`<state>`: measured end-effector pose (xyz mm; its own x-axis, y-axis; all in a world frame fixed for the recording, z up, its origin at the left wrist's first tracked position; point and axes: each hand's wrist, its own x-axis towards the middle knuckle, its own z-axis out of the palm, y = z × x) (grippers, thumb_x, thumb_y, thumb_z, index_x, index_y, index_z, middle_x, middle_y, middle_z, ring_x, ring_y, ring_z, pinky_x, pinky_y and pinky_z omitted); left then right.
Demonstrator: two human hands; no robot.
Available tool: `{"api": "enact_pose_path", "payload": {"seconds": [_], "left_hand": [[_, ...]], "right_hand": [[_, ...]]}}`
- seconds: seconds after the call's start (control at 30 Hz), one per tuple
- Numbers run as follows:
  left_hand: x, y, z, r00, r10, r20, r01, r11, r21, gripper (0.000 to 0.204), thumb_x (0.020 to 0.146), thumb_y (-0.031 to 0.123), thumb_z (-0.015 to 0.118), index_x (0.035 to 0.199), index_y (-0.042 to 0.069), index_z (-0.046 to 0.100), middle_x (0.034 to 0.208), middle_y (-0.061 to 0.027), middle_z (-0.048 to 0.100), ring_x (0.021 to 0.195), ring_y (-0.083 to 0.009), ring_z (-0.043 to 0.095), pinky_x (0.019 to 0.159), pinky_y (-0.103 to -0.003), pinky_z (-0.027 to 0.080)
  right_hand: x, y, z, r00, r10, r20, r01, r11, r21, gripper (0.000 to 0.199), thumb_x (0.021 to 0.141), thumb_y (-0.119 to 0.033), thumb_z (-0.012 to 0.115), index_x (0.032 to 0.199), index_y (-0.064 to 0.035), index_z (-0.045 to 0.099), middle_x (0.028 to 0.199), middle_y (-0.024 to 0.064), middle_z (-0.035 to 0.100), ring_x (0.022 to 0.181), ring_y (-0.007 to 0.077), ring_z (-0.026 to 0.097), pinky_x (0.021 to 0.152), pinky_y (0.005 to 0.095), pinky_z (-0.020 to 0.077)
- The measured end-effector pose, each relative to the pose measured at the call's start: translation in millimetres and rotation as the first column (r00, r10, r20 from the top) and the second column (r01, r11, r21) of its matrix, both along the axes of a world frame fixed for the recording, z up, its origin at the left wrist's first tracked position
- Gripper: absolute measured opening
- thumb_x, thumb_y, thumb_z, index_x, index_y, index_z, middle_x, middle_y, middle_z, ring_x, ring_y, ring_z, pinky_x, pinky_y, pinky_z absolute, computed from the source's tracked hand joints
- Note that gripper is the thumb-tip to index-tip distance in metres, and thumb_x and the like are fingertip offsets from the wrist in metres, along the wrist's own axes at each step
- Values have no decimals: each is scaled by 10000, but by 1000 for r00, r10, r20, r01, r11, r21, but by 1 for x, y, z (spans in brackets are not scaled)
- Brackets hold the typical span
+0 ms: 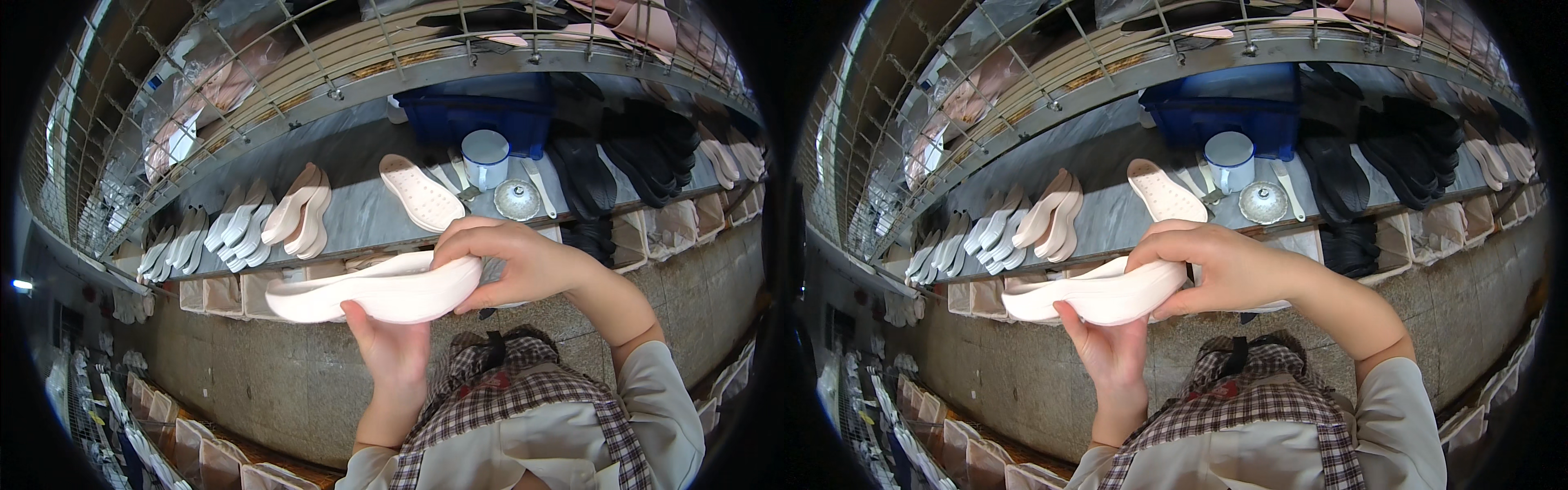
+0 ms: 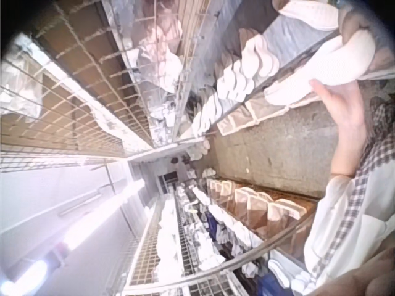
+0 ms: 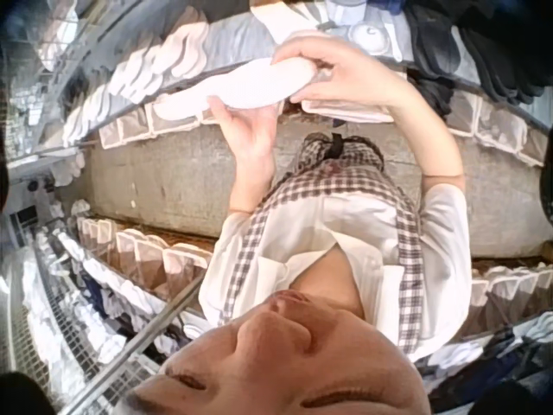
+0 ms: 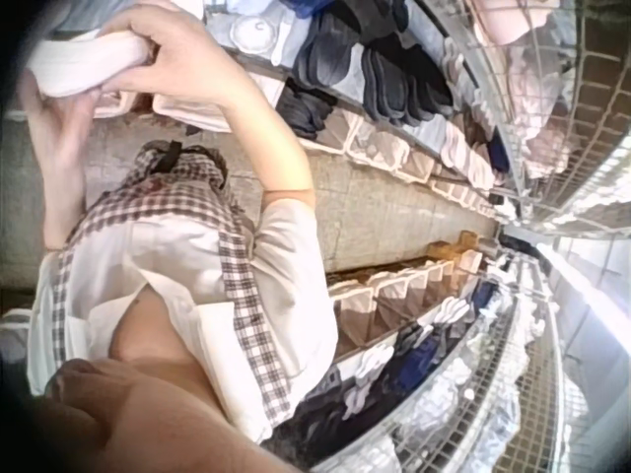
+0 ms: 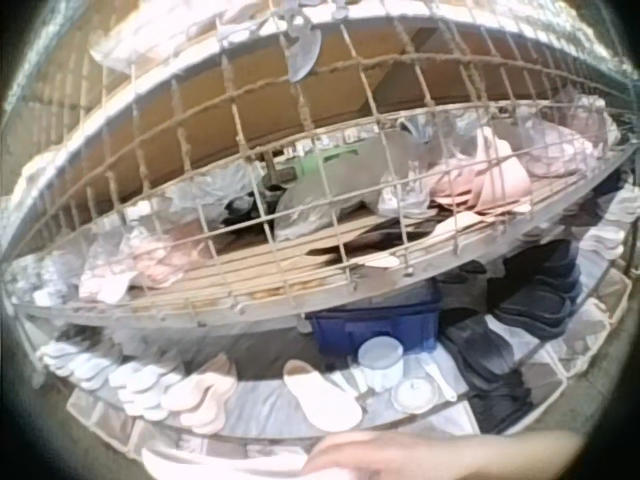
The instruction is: The person picks up pink and black slippers from a shelf, turns them over to view the soles, and uses a small red tool to point at or mark the sole surface. They then place the slippers into a basket and repeat the process with additional pairs.
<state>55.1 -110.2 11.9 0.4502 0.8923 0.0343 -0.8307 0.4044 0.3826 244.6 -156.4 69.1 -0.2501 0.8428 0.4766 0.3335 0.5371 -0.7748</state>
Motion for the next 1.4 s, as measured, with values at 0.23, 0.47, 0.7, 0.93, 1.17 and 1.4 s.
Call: {"api": "enact_pose_path", "payload": {"seconds": [0.23, 0.47, 0.7, 0.93, 1.17, 1.4], "left_hand": [[-10, -11, 8, 993, 91, -74, -82, 990, 118, 695, 839, 437, 651, 1365, 91, 358, 1378, -126, 414, 1296, -314, 371, 1107, -542, 268], [-15, -13, 9, 988, 97, -121, -82, 988, 129, 695, 854, 459, 624, 1375, 95, 342, 1382, -130, 407, 1294, -318, 374, 1101, -543, 277], [-17, -13, 9, 981, 125, -147, -105, 985, 140, 689, 862, 474, 607, 1371, 92, 343, 1369, -129, 416, 1283, -308, 388, 1091, -532, 302], [-19, -14, 9, 972, 151, -178, -123, 980, 158, 697, 855, 488, 609, 1367, 95, 347, 1362, -120, 426, 1269, -299, 407, 1077, -521, 328], [-17, -10, 5, 968, 151, -202, -118, 979, 165, 668, 856, 491, 607, 1347, 98, 382, 1340, -106, 455, 1256, -282, 422, 1064, -509, 338], [-11, -4, 0, 960, 162, -226, -128, 979, 159, 653, 864, 498, 591, 1341, 101, 389, 1338, -103, 460, 1255, -279, 425, 1062, -500, 338]], "right_hand": [[1, 3, -9, 988, 111, -104, -111, 994, 5, 454, 679, -107, 795, 1092, -31, 621, 1068, 92, 600, 997, 226, 571, 849, 325, 455], [-2, 5, -11, 985, 129, -112, -129, 992, 10, 452, 686, -112, 789, 1095, -26, 616, 1080, 91, 593, 1000, 220, 565, 860, 319, 445], [-5, 5, -14, 976, 142, -164, -146, 989, -8, 446, 693, -104, 784, 1099, -28, 616, 1087, 91, 591, 996, 219, 568, 861, 324, 448], [-6, 6, -15, 972, 159, -172, -162, 987, -1, 439, 694, -89, 781, 1097, -29, 616, 1075, 85, 585, 1002, 211, 561, 862, 316, 444], [-4, 7, -22, 946, 190, -263, -210, 977, -50, 441, 701, -35, 769, 1110, -11, 604, 1101, 80, 570, 1032, 192, 544, 888, 306, 432], [0, 8, -30, 932, 177, -315, -222, 969, -111, 447, 713, -19, 761, 1128, -14, 597, 1128, 79, 555, 1061, 184, 533, 920, 301, 419]]}}
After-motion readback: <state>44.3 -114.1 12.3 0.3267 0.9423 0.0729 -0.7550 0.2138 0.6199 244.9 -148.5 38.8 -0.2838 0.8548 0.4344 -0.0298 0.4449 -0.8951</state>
